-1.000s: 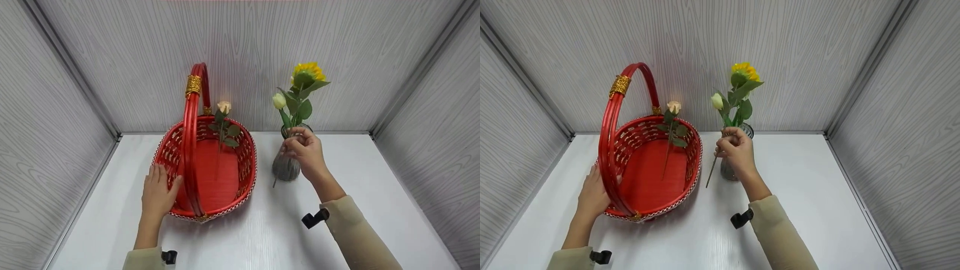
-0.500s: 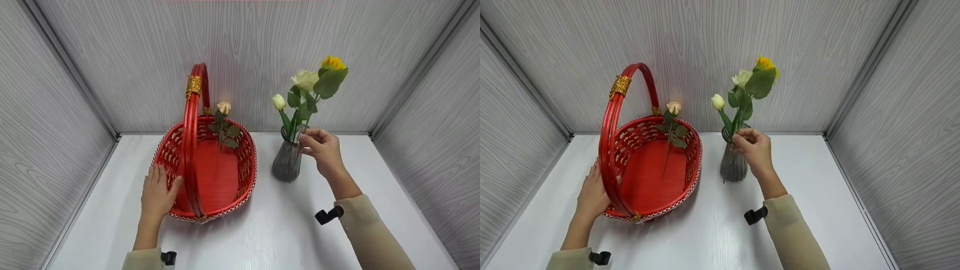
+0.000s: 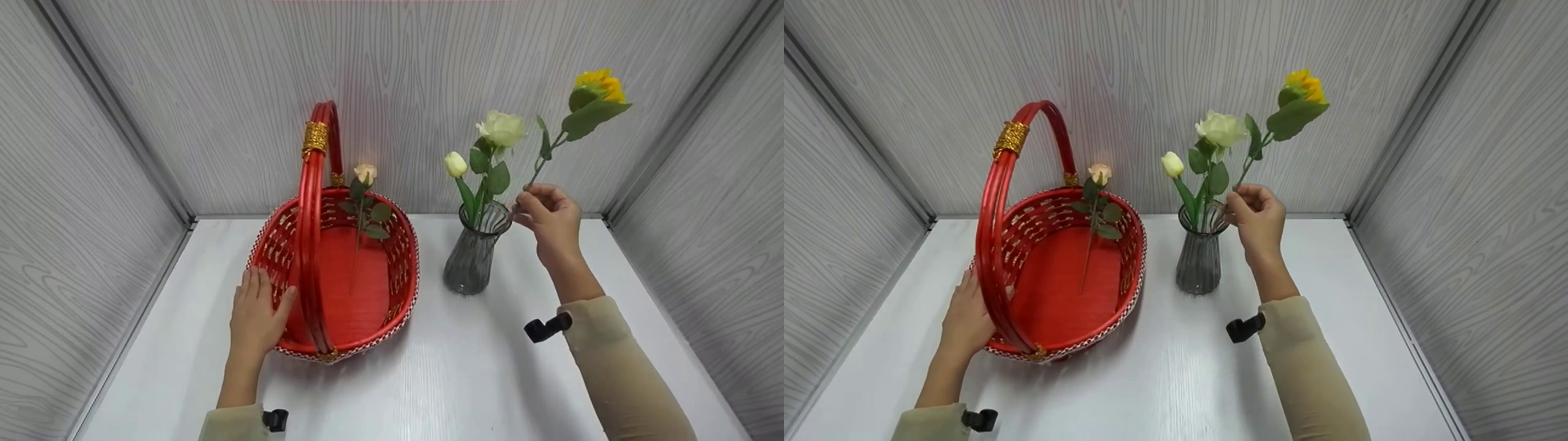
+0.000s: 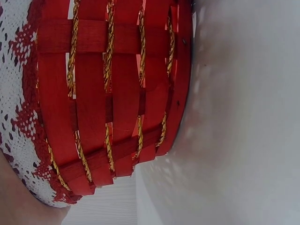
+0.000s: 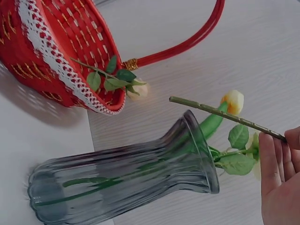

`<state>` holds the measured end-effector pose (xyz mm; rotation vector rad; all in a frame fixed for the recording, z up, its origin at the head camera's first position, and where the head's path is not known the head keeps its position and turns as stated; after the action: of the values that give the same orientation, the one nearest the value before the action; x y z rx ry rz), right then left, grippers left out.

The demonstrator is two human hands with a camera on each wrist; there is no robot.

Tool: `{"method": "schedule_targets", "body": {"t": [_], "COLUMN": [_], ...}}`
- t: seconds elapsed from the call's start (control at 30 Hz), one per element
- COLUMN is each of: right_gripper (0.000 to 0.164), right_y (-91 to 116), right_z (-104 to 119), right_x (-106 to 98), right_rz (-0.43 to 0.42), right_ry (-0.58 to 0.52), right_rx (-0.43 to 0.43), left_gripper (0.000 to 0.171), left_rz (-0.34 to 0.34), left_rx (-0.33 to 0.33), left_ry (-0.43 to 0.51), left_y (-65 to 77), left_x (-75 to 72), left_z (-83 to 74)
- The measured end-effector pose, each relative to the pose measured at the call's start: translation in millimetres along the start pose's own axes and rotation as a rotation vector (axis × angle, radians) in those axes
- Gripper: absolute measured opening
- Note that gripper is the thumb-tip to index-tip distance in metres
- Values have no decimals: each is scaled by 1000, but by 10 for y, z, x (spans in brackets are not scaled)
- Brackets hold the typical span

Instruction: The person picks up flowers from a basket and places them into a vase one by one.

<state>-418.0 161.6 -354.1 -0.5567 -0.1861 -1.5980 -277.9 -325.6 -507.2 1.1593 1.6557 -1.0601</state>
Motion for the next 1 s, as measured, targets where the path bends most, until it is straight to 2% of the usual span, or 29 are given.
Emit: {"method": "schedule_targets", "body": {"t": [0.13, 0.43, 0.67, 1.0], "right_gripper": [15, 21, 22, 22], "right_y": [-87, -214, -296, -364], "right_z": [63, 155, 312, 232], "right_x": [-43, -127, -143, -224], "right_rz": [-24, -58, -97, -127], "right_ry": [-32, 0, -32, -11], "right_rx": [-47, -46, -123, -154], "left_gripper": [93, 91, 91, 92], "left_rz": [5, 14, -9, 20], "left_rx": [1, 11, 11, 2], "left_ry": [6, 7, 7, -2], "left_y": [3, 7, -8, 2], "left_x": [-5, -5, -15, -1], "left_z": [-15, -45, -41, -12]}}
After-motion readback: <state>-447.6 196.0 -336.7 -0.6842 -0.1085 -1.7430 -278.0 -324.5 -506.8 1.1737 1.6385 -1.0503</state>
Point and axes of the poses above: each hand's wrist, its own y-axis away from the middle knuckle, its own x-axis out of the palm, z = x × y, the point moved 8 cm from there along -y, towards the middle knuckle, and after that the axes turned 14 degrees about -y, right-handed, at the moved point
